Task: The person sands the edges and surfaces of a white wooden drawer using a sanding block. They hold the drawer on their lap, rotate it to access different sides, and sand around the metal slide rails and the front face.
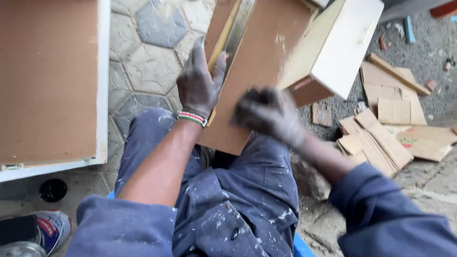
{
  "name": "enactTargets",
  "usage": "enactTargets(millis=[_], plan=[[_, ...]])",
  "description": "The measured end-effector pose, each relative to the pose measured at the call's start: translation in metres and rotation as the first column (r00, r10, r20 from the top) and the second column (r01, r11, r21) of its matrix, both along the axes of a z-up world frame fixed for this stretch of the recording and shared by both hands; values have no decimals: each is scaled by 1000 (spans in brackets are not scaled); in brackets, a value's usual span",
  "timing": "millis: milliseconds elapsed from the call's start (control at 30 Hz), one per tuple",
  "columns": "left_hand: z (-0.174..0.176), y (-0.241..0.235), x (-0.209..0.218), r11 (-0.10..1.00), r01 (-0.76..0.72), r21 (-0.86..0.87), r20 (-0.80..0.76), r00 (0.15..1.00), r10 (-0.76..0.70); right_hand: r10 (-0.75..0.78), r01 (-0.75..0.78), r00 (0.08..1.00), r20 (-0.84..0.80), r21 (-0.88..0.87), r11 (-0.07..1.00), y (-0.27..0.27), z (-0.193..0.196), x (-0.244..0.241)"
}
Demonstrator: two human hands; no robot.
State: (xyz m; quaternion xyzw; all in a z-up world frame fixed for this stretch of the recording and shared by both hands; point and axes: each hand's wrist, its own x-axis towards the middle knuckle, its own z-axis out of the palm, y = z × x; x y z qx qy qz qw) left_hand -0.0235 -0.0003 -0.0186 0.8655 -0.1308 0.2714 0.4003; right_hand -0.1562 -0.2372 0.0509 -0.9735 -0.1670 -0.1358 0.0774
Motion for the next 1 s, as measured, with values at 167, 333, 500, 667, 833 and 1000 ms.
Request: enactTargets(millis=[167, 333, 500, 667, 833, 1000], plan=[[5, -6, 8, 1000, 12, -25, 13, 1000, -11, -159, -4, 937, 311, 463, 886, -54, 65, 81], [9, 4, -11, 997, 71, -32, 7, 997, -71, 40, 172, 950, -311, 624, 762, 63, 103, -7], [7, 0, -9, 999, 30, -11, 27, 999, -30, -261, 106, 932, 252, 500, 860, -36, 55, 42], [-1, 8, -1, 996, 23, -85, 7, 1000, -22, 164, -171, 967, 195, 20, 985, 39, -26, -46], [1, 3, -16, 998, 15, -62, 5, 1000, -14, -184, 102, 970, 161, 419, 902, 8, 74, 43], [2, 5, -5, 997, 44, -69, -12, 999, -45, -313, 483, 875, -368, 688, 541, 55, 93, 33]])
